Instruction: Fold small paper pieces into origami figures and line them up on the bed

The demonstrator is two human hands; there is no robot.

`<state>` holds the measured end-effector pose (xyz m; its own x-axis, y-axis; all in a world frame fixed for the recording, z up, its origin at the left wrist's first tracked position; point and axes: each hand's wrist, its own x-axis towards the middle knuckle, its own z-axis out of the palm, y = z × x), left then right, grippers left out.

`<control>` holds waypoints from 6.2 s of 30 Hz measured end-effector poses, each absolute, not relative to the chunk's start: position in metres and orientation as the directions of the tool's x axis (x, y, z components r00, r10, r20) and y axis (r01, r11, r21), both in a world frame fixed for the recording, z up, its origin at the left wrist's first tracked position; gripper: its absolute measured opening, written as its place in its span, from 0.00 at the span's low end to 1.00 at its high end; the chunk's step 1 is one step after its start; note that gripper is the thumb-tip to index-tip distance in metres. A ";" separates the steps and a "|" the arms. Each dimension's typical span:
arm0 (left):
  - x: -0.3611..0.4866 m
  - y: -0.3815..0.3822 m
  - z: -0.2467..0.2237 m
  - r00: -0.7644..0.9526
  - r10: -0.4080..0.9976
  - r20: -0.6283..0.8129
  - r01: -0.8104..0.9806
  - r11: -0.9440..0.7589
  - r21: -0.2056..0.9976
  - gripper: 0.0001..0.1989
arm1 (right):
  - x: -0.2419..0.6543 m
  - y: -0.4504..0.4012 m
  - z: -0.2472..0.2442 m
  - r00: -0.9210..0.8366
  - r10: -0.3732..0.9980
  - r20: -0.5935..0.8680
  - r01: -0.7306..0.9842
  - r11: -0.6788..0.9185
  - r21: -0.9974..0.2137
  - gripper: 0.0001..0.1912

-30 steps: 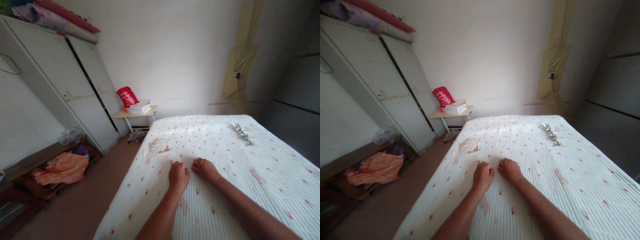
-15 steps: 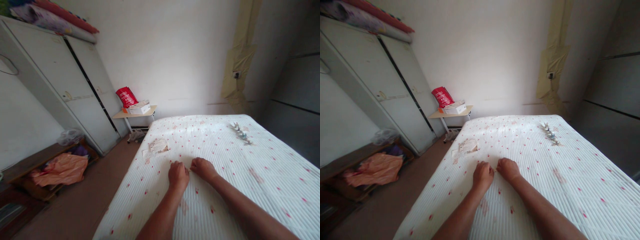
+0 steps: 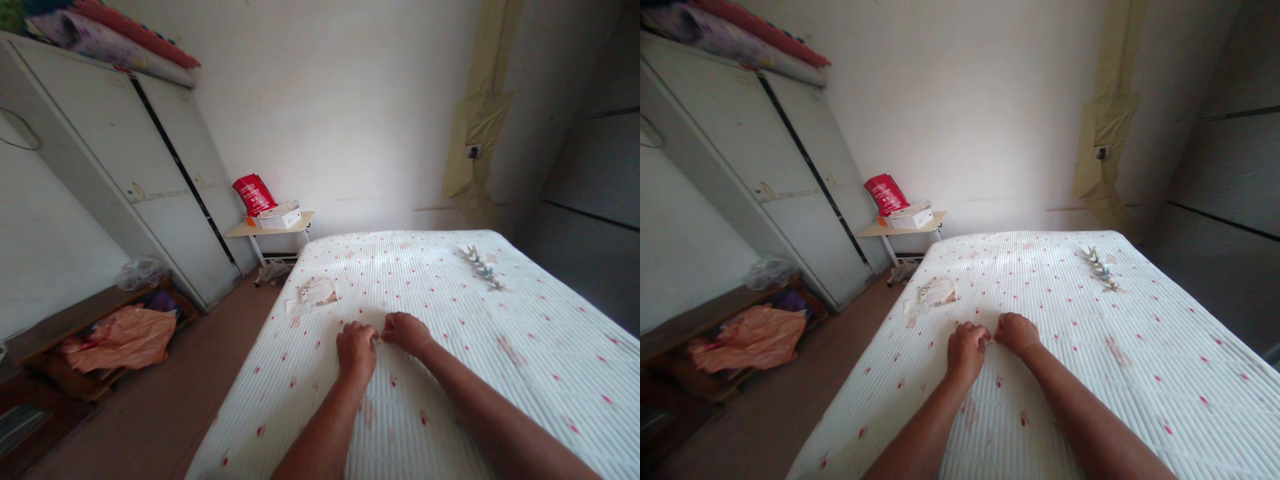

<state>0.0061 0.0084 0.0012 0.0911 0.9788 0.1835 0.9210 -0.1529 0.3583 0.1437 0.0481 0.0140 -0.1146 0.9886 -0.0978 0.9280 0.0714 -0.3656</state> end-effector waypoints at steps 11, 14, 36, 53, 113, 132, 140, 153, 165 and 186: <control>0.004 0.008 0.001 0.108 0.976 0.188 0.923 -0.169 0.347 0.11 | 0.160 0.055 0.010 -0.170 0.982 -0.076 0.876 0.116 -0.469 0.05; 0.005 0.009 0.001 0.110 0.977 0.181 0.929 -0.166 0.330 0.11 | 0.156 0.052 0.009 -0.160 0.984 -0.072 0.876 0.108 -0.471 0.07; 0.005 0.008 0.002 0.064 0.978 0.200 0.892 -0.146 0.428 0.05 | 0.151 0.023 0.008 -0.267 0.957 0.114 0.840 0.289 -0.460 0.09; 0.004 0.010 -0.007 0.091 0.947 0.308 0.836 -0.241 0.493 0.04 | 0.151 0.022 -0.004 -0.382 0.859 0.340 0.797 0.492 -0.349 0.09; 0.007 0.011 -0.009 0.045 0.978 0.204 0.130 -0.208 0.969 0.08 | 0.144 0.016 0.005 -0.130 0.978 0.165 0.190 0.188 -0.964 0.09; 0.005 0.016 -0.011 -0.004 0.970 0.242 0.192 -0.237 0.952 0.05 | 0.144 0.014 0.001 -0.176 0.933 0.314 0.256 0.351 -0.901 0.05; 0.006 0.015 -0.011 0.024 0.965 0.261 0.217 -0.260 0.941 0.04 | 0.146 0.015 0.002 -0.182 0.949 0.257 0.194 0.291 -0.937 0.06; 0.004 0.013 -0.008 0.115 0.971 0.210 0.215 -0.231 0.949 0.07 | 0.151 0.019 0.005 -0.247 0.946 0.212 0.131 0.249 -0.960 0.12; 0.005 0.014 -0.010 0.114 0.973 0.200 0.244 -0.223 0.944 0.06 | 0.156 0.023 0.004 -0.210 0.971 0.110 0.129 0.139 -0.982 0.14; 0.003 0.011 -0.004 0.188 0.977 0.105 0.124 -0.129 0.984 0.10 | 0.155 0.023 0.002 -0.186 0.982 -0.015 -0.037 -0.022 -0.999 0.19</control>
<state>0.0035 0.0111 -0.0038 0.1877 0.9766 0.1049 0.1236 -0.1295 0.9838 0.1552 0.0226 0.0021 -0.1858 0.9825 -0.0145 -0.0369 -0.0218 -0.9991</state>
